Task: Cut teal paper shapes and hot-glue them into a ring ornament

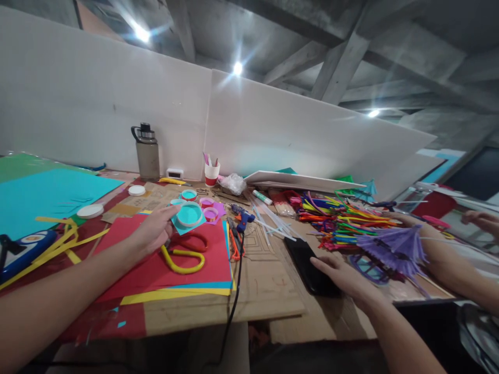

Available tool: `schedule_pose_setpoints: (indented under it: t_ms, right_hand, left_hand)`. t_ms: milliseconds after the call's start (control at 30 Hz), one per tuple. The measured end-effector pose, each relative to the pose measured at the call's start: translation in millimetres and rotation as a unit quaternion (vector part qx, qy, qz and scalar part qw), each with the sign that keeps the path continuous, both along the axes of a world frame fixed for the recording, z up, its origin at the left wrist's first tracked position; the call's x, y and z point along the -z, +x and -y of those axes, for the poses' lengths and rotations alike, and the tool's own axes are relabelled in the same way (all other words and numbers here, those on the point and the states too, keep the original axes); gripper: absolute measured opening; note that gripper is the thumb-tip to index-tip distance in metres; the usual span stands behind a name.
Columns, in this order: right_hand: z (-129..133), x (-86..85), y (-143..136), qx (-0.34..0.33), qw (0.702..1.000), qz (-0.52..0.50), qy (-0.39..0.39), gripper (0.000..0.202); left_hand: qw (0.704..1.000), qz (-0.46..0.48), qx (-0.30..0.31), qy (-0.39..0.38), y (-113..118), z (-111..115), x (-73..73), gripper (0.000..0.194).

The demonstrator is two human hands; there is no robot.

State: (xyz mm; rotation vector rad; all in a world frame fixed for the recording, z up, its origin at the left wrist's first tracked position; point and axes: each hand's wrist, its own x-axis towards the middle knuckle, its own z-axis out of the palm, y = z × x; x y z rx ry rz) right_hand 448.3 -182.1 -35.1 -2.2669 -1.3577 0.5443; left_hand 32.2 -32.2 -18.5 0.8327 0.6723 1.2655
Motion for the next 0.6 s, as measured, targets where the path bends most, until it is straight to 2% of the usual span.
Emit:
schedule_pose_setpoints:
  t_ms: [100,233,433,600]
  right_hand:
    - [5.6,-3.6,4.9,-0.011,0.998,-0.068,-0.005,0.055]
    - [6.9,-7.1,3.3,-0.028,0.995,-0.1,0.003,0.057]
    - [1.6,3.0,11.8,-0.033,0.997,-0.069,0.011,0.053]
    - [-10.4,14.0,17.4,0.017,1.0,-0.013,0.013,0.042]
  left_hand:
    - [1.0,-0.007,0.0,0.004,-0.2,-1.1,0.9,0.011]
    - [1.0,0.001,0.002,0.007,-0.6,-2.8,3.2,0.01]
    - [1.0,0.005,0.015,0.006,-1.2,-5.0,6.1,0.015]
    - [1.0,-0.003,0.011,0.004,0.1,-0.9,1.0,0.015]
